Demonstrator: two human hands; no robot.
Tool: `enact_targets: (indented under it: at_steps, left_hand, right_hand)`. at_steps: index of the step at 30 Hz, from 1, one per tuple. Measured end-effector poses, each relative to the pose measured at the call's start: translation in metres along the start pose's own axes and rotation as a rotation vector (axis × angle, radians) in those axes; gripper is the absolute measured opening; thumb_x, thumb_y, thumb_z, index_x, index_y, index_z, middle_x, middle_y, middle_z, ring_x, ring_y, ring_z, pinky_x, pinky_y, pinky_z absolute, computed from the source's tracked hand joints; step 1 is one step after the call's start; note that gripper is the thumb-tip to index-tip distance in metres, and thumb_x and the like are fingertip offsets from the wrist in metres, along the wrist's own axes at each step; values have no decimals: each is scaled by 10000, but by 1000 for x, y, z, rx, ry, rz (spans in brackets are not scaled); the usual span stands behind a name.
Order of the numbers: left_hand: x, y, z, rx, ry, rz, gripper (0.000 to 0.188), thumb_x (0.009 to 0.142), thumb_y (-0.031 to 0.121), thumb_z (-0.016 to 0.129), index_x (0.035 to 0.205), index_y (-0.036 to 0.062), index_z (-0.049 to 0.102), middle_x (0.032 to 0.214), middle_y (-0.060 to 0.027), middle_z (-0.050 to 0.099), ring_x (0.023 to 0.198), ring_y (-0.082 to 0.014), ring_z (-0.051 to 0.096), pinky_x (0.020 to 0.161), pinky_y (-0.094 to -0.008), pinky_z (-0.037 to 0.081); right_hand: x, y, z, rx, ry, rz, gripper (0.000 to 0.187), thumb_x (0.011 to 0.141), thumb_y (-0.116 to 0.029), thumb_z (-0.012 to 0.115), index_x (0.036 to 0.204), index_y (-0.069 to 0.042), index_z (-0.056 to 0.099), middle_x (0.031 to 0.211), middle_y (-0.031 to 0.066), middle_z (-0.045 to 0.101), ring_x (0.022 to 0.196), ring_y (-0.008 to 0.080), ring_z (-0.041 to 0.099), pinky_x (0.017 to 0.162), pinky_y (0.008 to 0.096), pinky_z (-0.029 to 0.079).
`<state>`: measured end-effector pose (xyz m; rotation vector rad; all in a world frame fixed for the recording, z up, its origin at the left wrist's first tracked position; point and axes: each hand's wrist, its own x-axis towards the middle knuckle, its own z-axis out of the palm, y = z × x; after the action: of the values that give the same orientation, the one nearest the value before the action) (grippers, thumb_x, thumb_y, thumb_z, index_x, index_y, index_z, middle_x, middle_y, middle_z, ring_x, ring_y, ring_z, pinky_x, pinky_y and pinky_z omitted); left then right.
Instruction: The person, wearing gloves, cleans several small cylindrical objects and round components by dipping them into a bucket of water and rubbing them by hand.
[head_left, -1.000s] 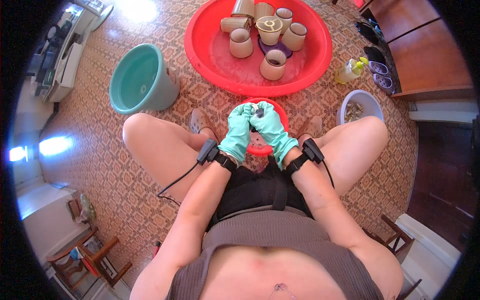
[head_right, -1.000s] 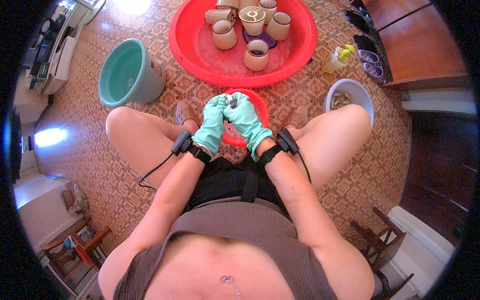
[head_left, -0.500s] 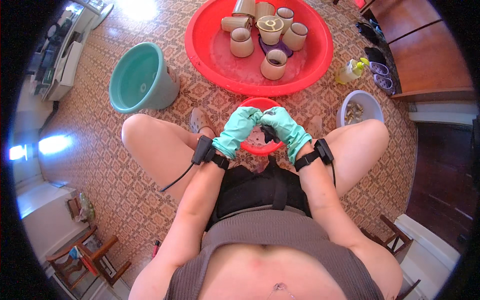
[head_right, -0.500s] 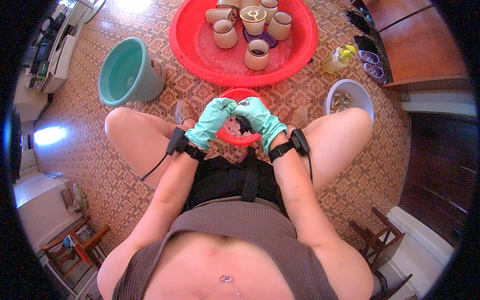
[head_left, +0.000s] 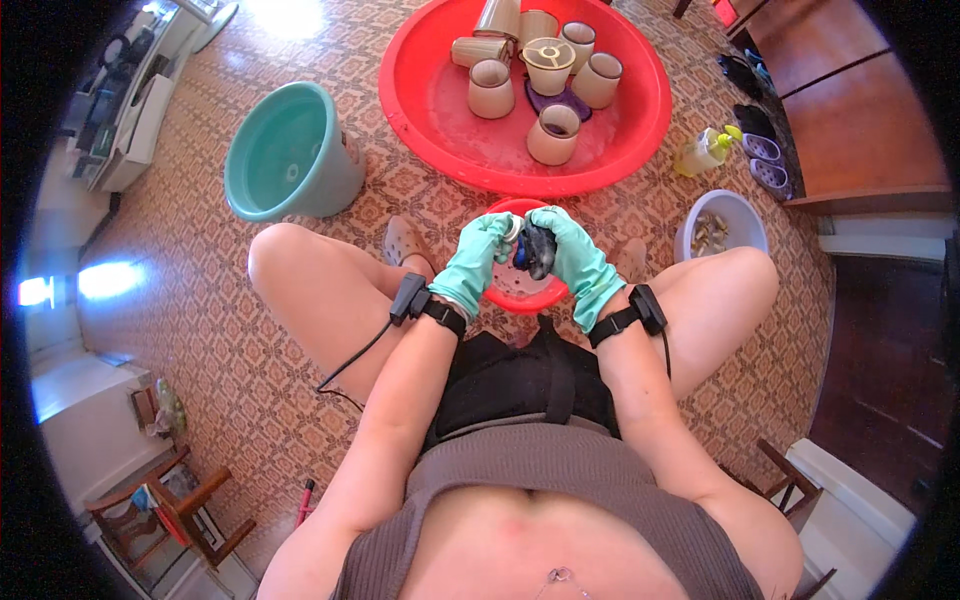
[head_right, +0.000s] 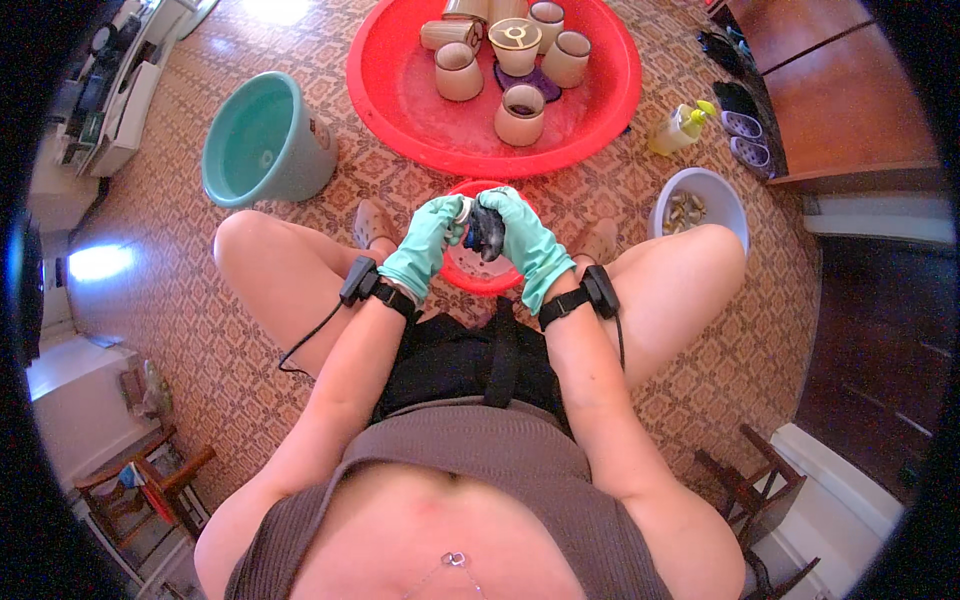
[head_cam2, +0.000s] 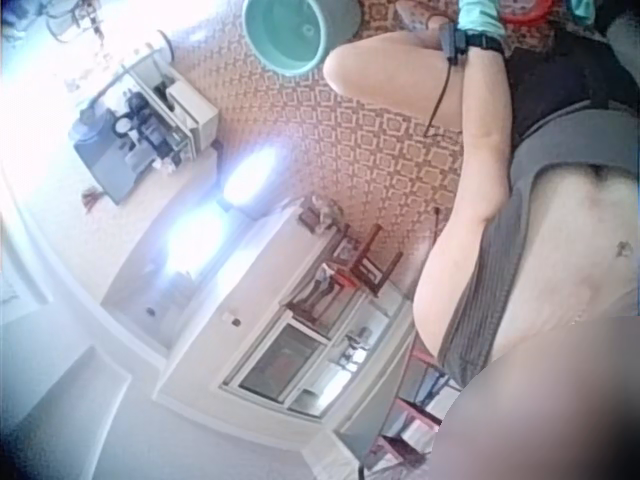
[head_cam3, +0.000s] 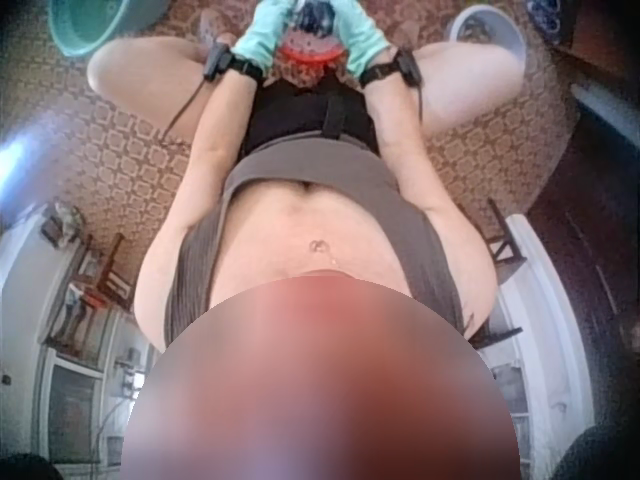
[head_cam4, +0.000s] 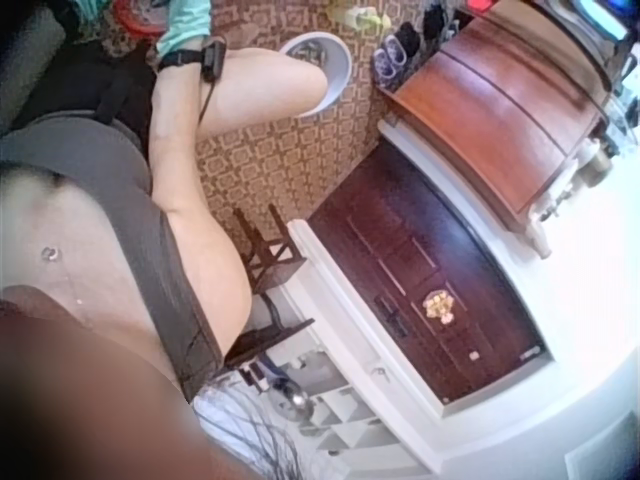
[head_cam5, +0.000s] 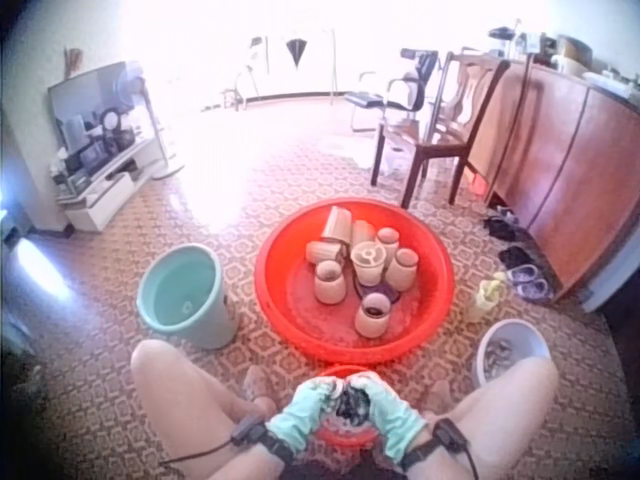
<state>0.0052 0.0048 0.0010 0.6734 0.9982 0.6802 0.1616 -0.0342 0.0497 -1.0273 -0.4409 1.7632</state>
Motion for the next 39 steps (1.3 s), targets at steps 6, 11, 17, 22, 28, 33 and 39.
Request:
enact_targets:
  at_steps: [6,11,17,22,28,33,39]
  left_hand:
    - [5,-8,2,43,41,39,194,950,235,543,912,90,667,664,28,557,504,-71,446,452,-205,341]
    - [7,-16,10,244,30,325,154,934,158,569,953,43,669,765,3,631,636,-65,540,590,-206,444]
    - [3,-4,-4,749,-82,406,156,909,108,581,964,-14,661,833,-18,663,735,-97,593,686,-251,485]
    - [3,-11,2,463,28,329,157,917,125,564,917,2,661,782,-43,652,680,-119,586,646,-267,480]
    - [1,-24,25,-52,233,300,128,948,114,538,906,38,632,776,13,617,652,-76,539,598,-220,455]
    - [4,-17,10,-68,129,226,144,951,146,541,933,68,660,814,3,649,650,-74,552,572,-214,454]
    - [-13,39,8,867,-123,298,239,899,169,614,1046,-14,657,864,-52,688,740,-123,610,709,-283,501]
  right_hand:
    - [15,16,-9,-569,25,-18,177,876,-183,577,966,-37,533,676,24,561,499,104,522,415,236,414]
    - [15,22,-13,-455,109,-96,121,836,-151,591,851,-32,573,701,20,570,557,101,522,501,252,430]
    - [6,3,-12,-520,42,130,110,786,-147,608,742,-48,589,593,20,550,447,110,489,410,259,396]
    - [10,9,-11,-370,0,166,129,804,-160,630,744,-61,573,593,11,537,450,107,491,406,253,396]
    - [29,54,-3,-569,171,-339,100,776,-75,653,785,-40,560,697,-19,524,611,58,486,541,245,431]
    - [25,48,-4,-330,164,-230,86,787,-75,649,798,-33,575,693,-20,562,594,58,512,534,237,447]
    - [15,-7,-13,-741,-36,15,90,787,-120,633,811,-39,603,680,-12,569,584,73,515,517,237,424]
